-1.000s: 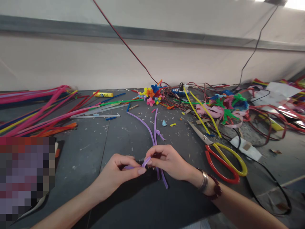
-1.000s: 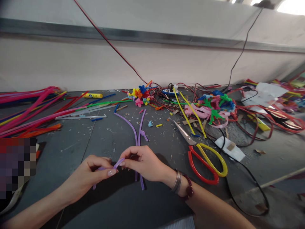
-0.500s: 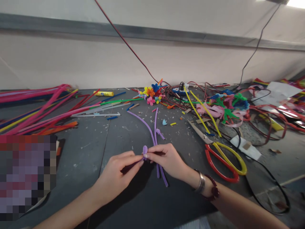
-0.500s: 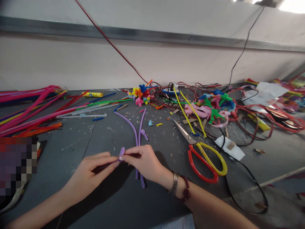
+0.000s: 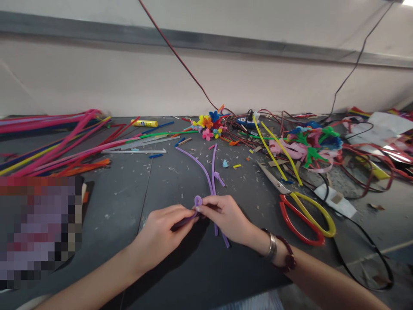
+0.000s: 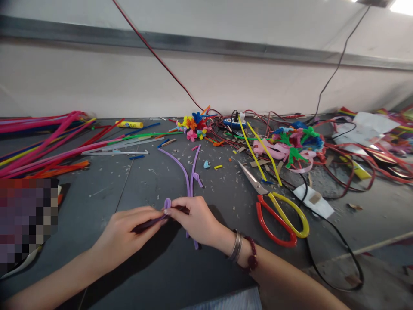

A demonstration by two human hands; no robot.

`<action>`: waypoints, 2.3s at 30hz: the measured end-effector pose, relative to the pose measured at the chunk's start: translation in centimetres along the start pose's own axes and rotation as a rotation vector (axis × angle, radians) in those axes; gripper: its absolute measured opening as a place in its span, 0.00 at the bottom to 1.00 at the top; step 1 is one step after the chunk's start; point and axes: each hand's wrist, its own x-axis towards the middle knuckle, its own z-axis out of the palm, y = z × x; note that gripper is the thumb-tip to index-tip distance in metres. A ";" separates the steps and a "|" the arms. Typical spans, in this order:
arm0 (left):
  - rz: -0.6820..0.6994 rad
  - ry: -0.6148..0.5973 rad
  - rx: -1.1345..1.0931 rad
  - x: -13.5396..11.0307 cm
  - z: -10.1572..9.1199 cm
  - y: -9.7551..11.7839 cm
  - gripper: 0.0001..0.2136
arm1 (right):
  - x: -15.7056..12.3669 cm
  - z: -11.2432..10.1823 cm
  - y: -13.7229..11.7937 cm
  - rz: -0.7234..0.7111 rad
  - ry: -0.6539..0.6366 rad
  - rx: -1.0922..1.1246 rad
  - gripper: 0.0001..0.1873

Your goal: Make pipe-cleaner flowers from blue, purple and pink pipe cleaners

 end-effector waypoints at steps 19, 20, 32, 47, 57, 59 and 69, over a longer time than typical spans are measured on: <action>-0.083 -0.007 -0.109 0.4 -1.3 -0.3 0.05 | -0.5 -1.2 -0.9 -0.255 -0.286 -0.636 0.10; -0.108 -0.012 -0.142 0.5 -1.4 -0.2 0.05 | -0.5 -1.2 -0.9 -0.262 -0.305 -0.637 0.09; -0.331 -0.047 -0.284 0.9 -1.3 0.1 0.03 | -0.6 -1.1 -1.1 -0.281 -0.320 -0.608 0.09; -0.406 -0.081 -0.376 0.7 -1.1 0.1 0.04 | -0.7 -0.8 -1.1 -0.323 -0.258 -0.608 0.10; -0.533 -0.194 -0.678 0.8 -1.4 -0.4 0.05 | -0.8 -1.1 -1.7 -0.282 -0.362 -0.493 0.13; -0.539 -0.219 -0.759 0.8 -1.5 -0.5 0.05 | -0.8 -1.2 -1.7 -0.274 -0.376 -0.441 0.14; -0.477 0.026 -0.619 1.1 -1.5 -0.5 0.06 | -0.4 -1.1 -0.3 -0.561 0.057 -0.683 0.09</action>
